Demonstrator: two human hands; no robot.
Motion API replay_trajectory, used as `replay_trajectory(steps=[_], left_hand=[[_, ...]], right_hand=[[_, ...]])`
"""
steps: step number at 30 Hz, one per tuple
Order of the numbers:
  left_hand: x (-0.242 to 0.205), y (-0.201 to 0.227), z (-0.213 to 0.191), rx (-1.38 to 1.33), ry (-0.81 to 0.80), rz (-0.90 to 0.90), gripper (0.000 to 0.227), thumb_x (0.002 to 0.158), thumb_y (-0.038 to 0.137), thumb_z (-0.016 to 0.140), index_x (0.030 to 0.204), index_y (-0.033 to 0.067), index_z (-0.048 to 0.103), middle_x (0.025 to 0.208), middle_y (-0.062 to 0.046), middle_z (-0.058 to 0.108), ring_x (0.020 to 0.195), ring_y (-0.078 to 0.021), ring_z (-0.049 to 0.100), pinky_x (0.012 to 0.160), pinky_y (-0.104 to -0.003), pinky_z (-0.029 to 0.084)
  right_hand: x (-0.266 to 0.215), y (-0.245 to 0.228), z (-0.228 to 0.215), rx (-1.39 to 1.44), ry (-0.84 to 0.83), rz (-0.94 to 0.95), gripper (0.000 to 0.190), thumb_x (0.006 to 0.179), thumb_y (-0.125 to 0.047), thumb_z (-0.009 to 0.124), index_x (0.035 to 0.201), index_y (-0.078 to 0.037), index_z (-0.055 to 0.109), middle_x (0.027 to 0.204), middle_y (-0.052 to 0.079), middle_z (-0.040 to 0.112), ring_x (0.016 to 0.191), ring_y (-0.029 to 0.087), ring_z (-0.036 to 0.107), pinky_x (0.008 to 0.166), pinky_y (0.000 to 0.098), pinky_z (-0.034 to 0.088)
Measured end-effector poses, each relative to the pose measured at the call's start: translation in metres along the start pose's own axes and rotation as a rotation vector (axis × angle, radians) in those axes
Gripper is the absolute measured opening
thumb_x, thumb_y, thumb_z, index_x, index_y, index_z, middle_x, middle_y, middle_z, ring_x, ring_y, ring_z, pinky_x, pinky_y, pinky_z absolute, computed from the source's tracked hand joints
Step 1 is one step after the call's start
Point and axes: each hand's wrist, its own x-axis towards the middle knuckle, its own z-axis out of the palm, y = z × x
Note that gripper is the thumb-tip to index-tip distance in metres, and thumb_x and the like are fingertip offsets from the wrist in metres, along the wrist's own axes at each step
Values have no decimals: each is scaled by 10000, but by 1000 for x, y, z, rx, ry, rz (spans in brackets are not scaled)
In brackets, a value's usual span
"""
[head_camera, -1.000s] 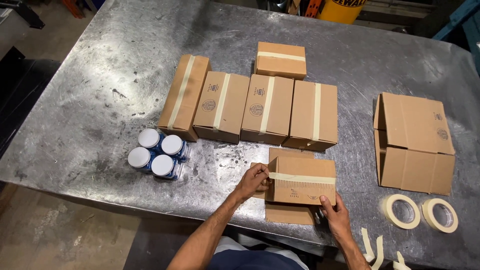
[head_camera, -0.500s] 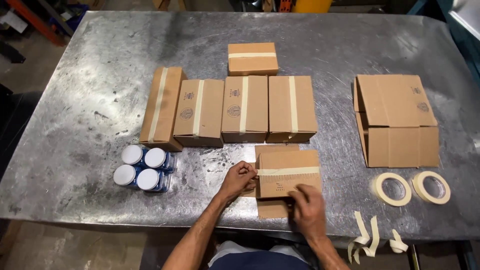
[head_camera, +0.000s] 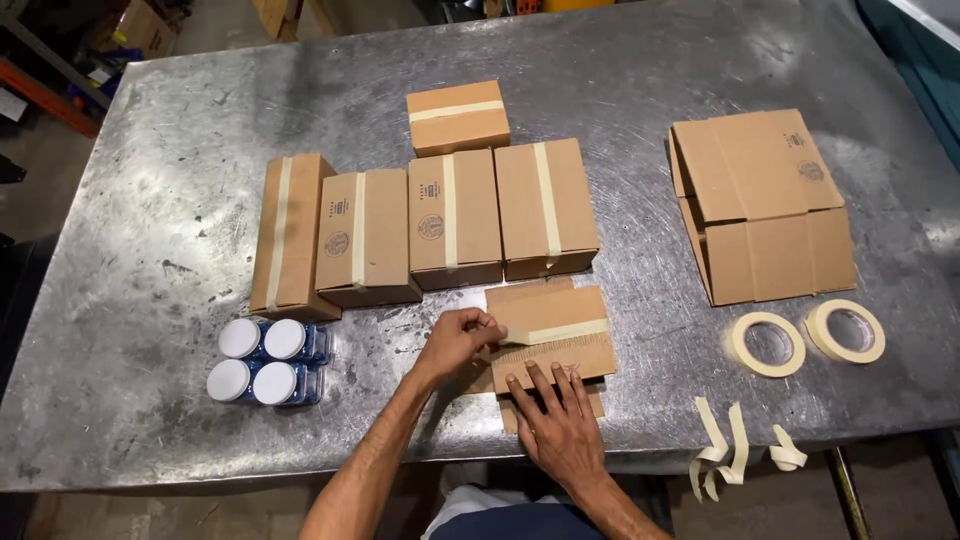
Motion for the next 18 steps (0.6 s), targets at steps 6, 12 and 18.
replay_trajectory(steps=[6, 12, 18], left_hand=[[24, 56, 18, 307, -89, 369, 172, 919, 322, 857, 864, 179, 781, 1241, -19, 759, 1081, -147, 732, 951, -315, 575], [23, 98, 43, 281, -201, 261, 141, 960, 277, 854, 924, 152, 798, 937, 39, 850, 799, -35, 706, 788, -242, 545], [70, 82, 57, 382, -405, 392, 126, 934, 128, 864, 1043, 136, 802, 1028, 12, 834, 868, -89, 731, 809, -261, 578]], right_hand=[[-1, 6, 6, 55, -31, 16, 751, 913, -336, 728, 1637, -343, 527, 1704, 40, 493, 1515, 329, 499, 1256, 535, 392], [16, -3, 4, 47, -37, 48, 592, 917, -479, 748, 1468, -303, 622, 1683, 89, 528, 1327, 381, 611, 1097, 562, 477], [20, -12, 15, 81, -170, 77, 621, 918, -482, 709, 1451, -204, 554, 1747, 146, 416, 1328, 463, 570, 1027, 621, 476]])
